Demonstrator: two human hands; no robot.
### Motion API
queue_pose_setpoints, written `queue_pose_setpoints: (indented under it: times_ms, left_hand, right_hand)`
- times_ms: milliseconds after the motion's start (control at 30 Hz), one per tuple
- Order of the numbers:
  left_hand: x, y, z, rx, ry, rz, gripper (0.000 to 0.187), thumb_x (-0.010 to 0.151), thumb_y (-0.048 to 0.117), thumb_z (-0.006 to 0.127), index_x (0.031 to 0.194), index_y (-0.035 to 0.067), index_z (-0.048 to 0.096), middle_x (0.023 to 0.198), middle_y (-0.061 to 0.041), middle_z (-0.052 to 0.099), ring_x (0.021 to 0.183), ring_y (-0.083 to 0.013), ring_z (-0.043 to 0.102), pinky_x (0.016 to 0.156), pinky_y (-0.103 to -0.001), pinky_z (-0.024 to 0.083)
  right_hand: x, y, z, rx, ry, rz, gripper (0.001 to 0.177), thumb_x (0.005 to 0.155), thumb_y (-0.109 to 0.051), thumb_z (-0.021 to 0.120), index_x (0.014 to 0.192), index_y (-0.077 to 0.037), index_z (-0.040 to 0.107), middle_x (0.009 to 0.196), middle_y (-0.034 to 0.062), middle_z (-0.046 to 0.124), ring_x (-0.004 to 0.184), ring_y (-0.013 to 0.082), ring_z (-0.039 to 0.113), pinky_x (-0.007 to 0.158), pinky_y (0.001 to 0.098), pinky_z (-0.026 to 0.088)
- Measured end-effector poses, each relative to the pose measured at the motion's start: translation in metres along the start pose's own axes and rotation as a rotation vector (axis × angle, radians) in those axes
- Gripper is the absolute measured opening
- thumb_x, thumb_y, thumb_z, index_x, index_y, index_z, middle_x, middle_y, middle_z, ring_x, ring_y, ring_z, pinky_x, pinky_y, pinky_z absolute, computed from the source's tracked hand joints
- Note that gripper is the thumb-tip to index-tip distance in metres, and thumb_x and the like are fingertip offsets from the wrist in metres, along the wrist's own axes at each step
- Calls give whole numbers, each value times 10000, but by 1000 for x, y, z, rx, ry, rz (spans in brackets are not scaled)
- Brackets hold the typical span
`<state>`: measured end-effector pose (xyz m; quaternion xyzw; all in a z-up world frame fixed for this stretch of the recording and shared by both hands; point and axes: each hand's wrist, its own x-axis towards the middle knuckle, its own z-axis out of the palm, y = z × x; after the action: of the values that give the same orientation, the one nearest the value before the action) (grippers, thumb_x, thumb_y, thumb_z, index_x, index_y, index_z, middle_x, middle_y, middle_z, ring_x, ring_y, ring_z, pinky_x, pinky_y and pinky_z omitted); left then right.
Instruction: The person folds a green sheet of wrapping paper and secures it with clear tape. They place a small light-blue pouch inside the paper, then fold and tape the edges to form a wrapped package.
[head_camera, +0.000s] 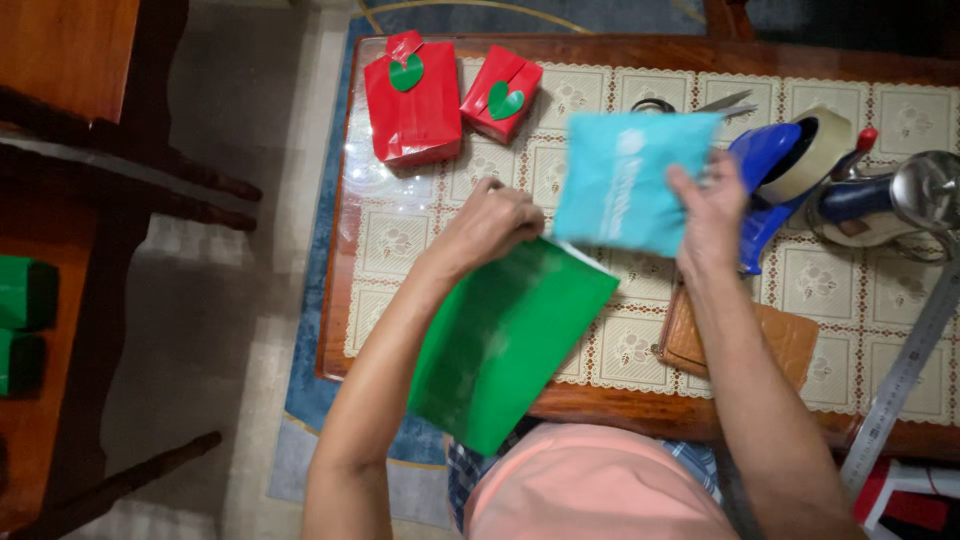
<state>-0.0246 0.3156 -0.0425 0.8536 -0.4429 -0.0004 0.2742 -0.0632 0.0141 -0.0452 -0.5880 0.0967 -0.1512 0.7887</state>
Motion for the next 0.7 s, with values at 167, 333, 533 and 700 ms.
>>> queue_pose_setpoints:
  times_ms: [167,333,533,700]
  left_hand:
    - [39,-43,23,-138,16,-8,117,869,118,736,980,81,738,1009,-109,731,987,-314,701,881,-450,530]
    - [1,-80,17,-595,482,-210,307,880,-26,609,1160,49,710,1152,-129,748,1069,-260,738,948,-333,585]
    - [-136,-34,15,-336,460,-909,246,942,230,611,1017,61,775,834,-156,766,771,-273,767,717,-392,579]
    - [-156,18,36,-245,404,-972,289,868,327,694,1007,94,795,876,-149,771,832,-301,757,790,-420,582]
  right_hand:
    - [-12,-37,-6,188,-329,14,422,973,-22,741,1352,-3,557,1241,109,697,1103,205,692,1041,347,582]
    - [-23,3,51,-565,-741,317,525,806,-126,781,1301,-7,651,1141,55,731,994,141,679,895,294,552]
    - [-47,50,87,-546,-943,467,511,835,-196,775,1284,22,662,1101,94,724,961,155,678,858,300,549]
    - [-61,72,94,-846,-909,215,551,852,-248,787,1323,-6,637,1148,86,725,1024,169,660,903,315,517]
